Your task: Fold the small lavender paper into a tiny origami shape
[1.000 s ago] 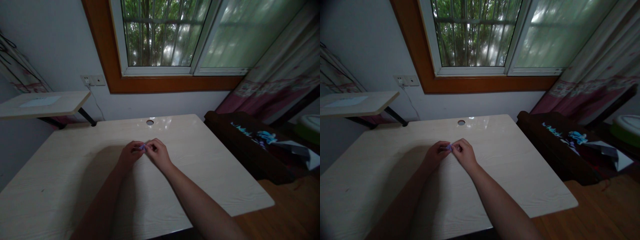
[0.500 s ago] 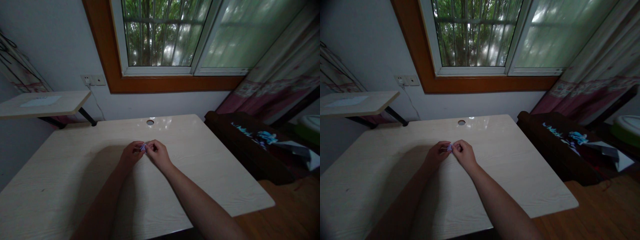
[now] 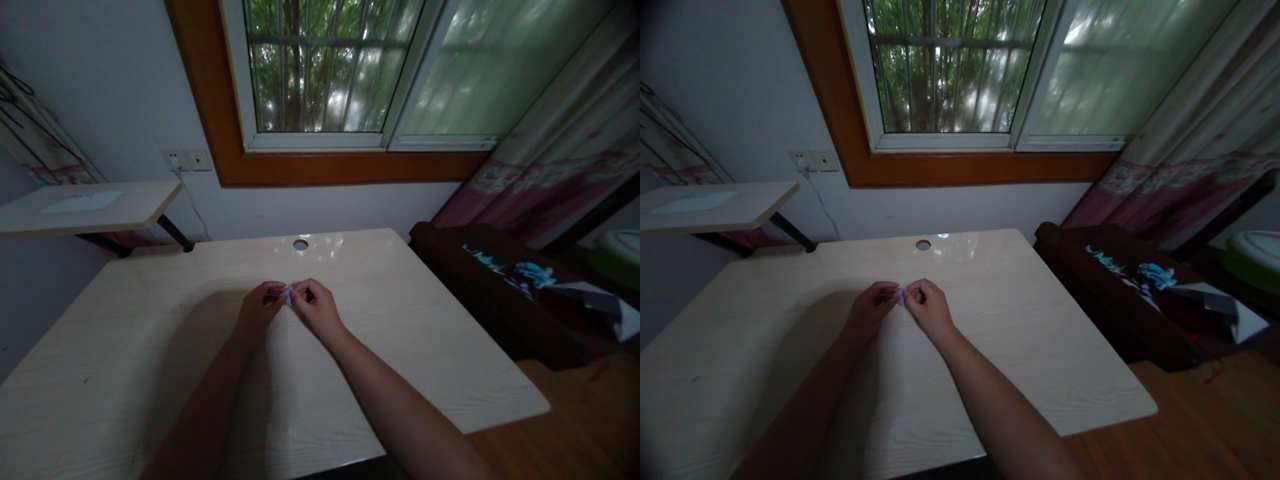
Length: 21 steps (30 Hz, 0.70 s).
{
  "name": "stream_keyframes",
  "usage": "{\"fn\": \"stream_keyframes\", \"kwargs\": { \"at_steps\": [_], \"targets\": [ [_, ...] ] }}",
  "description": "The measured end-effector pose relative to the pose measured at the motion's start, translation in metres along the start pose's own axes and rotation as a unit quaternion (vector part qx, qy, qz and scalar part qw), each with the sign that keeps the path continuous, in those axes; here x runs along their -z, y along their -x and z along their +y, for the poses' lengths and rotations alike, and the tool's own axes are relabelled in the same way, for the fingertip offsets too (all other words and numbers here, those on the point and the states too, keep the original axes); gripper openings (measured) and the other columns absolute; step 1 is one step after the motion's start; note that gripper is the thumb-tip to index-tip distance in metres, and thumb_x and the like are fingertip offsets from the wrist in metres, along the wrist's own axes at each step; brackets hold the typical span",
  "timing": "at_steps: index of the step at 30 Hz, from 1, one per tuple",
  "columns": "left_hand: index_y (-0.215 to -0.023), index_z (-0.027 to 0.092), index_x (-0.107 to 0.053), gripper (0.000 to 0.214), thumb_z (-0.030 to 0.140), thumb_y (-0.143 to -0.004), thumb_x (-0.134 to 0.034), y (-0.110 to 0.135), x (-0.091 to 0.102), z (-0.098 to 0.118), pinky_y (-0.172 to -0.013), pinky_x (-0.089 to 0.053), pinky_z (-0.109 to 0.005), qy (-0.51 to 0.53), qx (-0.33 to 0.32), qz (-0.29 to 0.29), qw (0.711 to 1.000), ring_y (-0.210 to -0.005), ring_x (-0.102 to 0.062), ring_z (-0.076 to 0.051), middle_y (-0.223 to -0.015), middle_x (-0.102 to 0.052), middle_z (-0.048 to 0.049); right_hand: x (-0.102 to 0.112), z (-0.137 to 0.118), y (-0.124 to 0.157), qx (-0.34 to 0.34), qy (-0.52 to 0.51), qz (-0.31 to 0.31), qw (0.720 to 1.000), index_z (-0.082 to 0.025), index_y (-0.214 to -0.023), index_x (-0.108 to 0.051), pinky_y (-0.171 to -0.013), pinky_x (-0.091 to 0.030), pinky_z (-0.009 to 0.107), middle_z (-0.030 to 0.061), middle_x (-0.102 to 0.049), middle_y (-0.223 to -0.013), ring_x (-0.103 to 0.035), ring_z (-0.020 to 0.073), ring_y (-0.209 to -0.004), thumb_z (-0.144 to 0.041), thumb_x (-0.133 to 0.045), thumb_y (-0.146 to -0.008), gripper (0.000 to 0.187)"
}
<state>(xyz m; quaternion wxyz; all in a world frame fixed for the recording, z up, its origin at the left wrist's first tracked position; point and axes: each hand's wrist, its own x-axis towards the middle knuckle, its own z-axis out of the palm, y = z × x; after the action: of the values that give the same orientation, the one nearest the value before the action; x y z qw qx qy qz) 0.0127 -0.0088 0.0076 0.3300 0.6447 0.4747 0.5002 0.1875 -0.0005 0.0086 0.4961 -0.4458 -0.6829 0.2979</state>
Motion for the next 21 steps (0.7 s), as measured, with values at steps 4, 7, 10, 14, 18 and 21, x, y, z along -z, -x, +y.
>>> {"fn": "stream_keyframes", "kwargs": {
  "at_steps": [4,7,10,14,18,21],
  "targets": [
    [-0.104,0.019,-0.066,0.027,0.032,-0.081,-0.071,0.000,0.000,-0.002,-0.079,-0.061,-0.032,0.000,-0.001,0.008,1.000,-0.082,-0.073,-0.018,-0.093,-0.075,-0.0053,0.001,-0.001,-0.002,0.030,-0.004,0.016,0.999,-0.020,-0.077,-0.063,-0.065,-0.045,0.026,0.0022,-0.060,-0.081,-0.056,0.0150,-0.073,-0.028,-0.066,-0.085,0.011],
    [-0.106,0.019,-0.065,0.029,0.034,-0.081,-0.070,0.000,-0.001,-0.006,-0.080,-0.060,-0.032,0.013,-0.001,0.008,1.000,-0.083,-0.073,-0.018,-0.094,-0.075,-0.0054,-0.001,0.001,-0.002,0.024,-0.033,0.020,0.999,-0.021,-0.083,-0.062,-0.067,-0.047,0.026,0.0043,-0.062,-0.092,-0.059,0.0164,-0.082,-0.027,-0.066,-0.084,0.008],
    [-0.107,0.019,-0.064,0.030,0.035,-0.081,-0.070,0.000,-0.001,-0.010,-0.081,-0.060,-0.032,0.018,0.004,-0.001,1.000,-0.084,-0.073,-0.018,-0.094,-0.075,-0.0053,-0.003,0.006,-0.001,-0.016,-0.051,0.004,0.999,-0.022,-0.094,-0.063,-0.066,-0.048,0.027,0.0031,-0.063,-0.088,-0.059,0.0159,-0.076,-0.030,-0.066,-0.084,0.013],
    [-0.107,0.020,-0.065,0.031,0.036,-0.081,-0.071,0.000,-0.001,-0.011,-0.082,-0.059,-0.032,0.020,0.004,-0.005,1.000,-0.086,-0.072,-0.018,-0.095,-0.074,-0.0049,-0.003,0.008,-0.001,-0.024,-0.049,-0.020,0.998,-0.022,-0.093,-0.067,-0.070,-0.047,0.028,0.0030,-0.064,-0.087,-0.059,0.0164,-0.078,-0.030,-0.066,-0.084,0.012],
    [-0.108,0.019,-0.063,0.033,0.033,-0.080,-0.072,0.000,-0.001,-0.006,-0.083,-0.058,-0.033,0.035,0.014,-0.004,0.999,-0.085,-0.072,-0.018,-0.094,-0.075,-0.0052,-0.002,0.006,-0.002,-0.026,-0.055,-0.025,0.998,-0.021,-0.084,-0.067,-0.068,-0.045,0.027,0.0018,-0.061,-0.081,-0.056,0.0154,-0.075,-0.030,-0.065,-0.085,0.010],
    [-0.108,0.018,-0.062,0.034,0.032,-0.079,-0.073,0.000,-0.001,-0.004,-0.084,-0.058,-0.033,0.063,0.022,0.000,0.998,-0.086,-0.072,-0.018,-0.094,-0.075,-0.0061,-0.001,0.005,-0.003,-0.043,-0.074,-0.026,0.996,-0.020,-0.082,-0.066,-0.065,-0.043,0.026,0.0006,-0.059,-0.076,-0.054,0.0146,-0.070,-0.031,-0.065,-0.084,0.011]
  ]
}}
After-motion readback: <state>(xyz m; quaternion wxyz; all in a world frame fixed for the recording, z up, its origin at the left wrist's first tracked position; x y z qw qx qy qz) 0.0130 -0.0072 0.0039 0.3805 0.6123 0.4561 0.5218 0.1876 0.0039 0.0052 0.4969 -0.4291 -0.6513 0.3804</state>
